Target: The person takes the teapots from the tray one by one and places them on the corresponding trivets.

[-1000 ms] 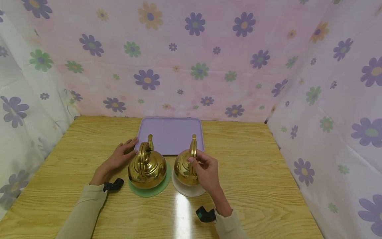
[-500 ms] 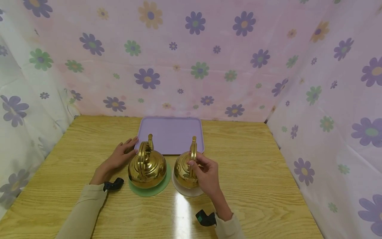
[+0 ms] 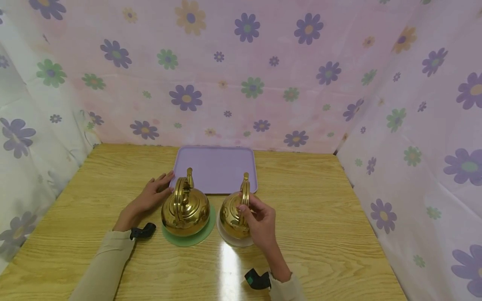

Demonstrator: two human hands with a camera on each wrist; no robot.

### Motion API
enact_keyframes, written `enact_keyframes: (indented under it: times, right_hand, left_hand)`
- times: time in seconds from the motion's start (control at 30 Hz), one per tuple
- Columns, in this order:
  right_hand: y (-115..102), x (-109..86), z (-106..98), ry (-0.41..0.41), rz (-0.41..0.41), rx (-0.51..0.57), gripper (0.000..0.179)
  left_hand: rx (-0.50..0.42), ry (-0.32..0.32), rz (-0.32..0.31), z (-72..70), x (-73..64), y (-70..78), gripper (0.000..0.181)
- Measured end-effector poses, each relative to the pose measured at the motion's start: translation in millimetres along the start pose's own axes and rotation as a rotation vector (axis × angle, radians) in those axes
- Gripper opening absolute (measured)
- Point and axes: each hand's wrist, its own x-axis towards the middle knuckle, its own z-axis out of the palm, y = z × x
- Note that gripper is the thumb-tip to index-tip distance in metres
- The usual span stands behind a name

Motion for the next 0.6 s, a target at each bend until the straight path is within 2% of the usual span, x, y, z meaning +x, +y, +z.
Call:
enact_keyframes:
  times: [0.27,0.6]
  right_hand:
    - [3.7,-3.0,1.6,0.004,-0.028,0.028,0.039]
    - [1.4,-3.9,4.6,0.037,0.025,0.021,0.034]
  left_hand:
    - [-0.007,-0.009,-0.005,0.1,0.3,0.2,0.058]
    - [0.01,-0.008,0.001,-0.7,-0.3,0.2,0.057]
